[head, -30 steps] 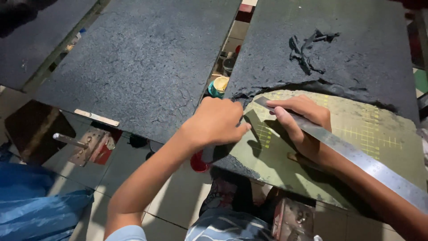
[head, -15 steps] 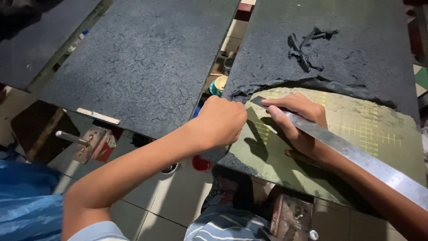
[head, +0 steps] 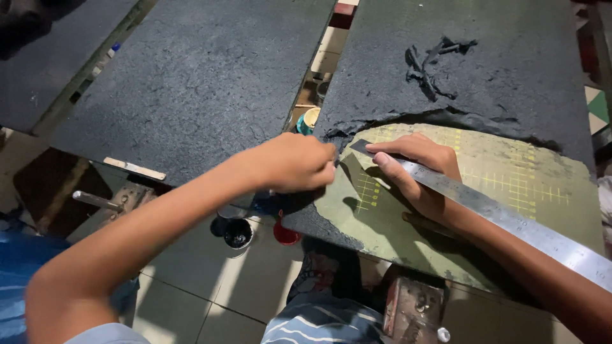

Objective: Scraping and peeling off dried ink or adhesive from a screen printing platen using a metal ruler.

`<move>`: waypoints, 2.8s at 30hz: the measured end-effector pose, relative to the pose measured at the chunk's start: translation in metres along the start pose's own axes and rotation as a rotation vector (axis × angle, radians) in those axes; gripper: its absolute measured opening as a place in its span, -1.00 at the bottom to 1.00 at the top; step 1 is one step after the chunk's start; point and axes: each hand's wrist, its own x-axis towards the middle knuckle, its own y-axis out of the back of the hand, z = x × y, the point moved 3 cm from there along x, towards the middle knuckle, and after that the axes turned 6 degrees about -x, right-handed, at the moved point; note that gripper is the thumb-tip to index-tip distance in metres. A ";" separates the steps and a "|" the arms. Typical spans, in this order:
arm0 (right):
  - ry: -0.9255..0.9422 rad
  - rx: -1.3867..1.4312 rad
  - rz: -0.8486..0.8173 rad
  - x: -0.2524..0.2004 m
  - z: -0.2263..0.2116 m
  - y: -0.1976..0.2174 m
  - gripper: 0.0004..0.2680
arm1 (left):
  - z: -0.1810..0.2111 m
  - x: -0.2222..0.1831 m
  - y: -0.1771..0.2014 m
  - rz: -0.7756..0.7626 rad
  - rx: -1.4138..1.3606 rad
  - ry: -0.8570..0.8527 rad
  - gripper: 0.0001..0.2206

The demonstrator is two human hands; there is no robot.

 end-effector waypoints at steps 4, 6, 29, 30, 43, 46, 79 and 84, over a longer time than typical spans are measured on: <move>0.007 0.011 -0.005 0.001 0.000 -0.001 -0.86 | 0.009 -0.015 0.028 -0.047 -0.334 0.134 -0.56; 0.007 0.025 -0.002 0.001 0.001 -0.001 -0.86 | 0.016 -0.016 0.030 0.013 -0.298 0.158 -0.51; 0.017 0.006 -0.005 -0.001 0.001 0.001 -0.87 | -0.014 0.017 -0.056 0.377 0.306 -0.035 -0.80; -0.009 0.027 -0.023 -0.001 0.002 0.002 -0.86 | -0.013 0.017 -0.050 0.338 0.206 -0.038 -0.74; -0.285 0.302 -0.218 -0.004 0.026 -0.002 -0.90 | -0.016 0.012 -0.013 0.120 -0.221 -0.031 -0.65; -0.351 0.305 -0.269 -0.002 0.024 -0.003 -0.91 | -0.016 0.009 -0.011 0.125 -0.237 -0.035 -0.68; -0.864 0.438 -0.338 0.038 0.033 -0.019 -0.89 | -0.013 -0.010 -0.022 0.459 -0.358 -0.048 -0.67; -0.875 0.450 -0.380 0.034 0.022 -0.018 -0.92 | -0.016 -0.010 -0.023 0.466 -0.383 -0.036 -0.67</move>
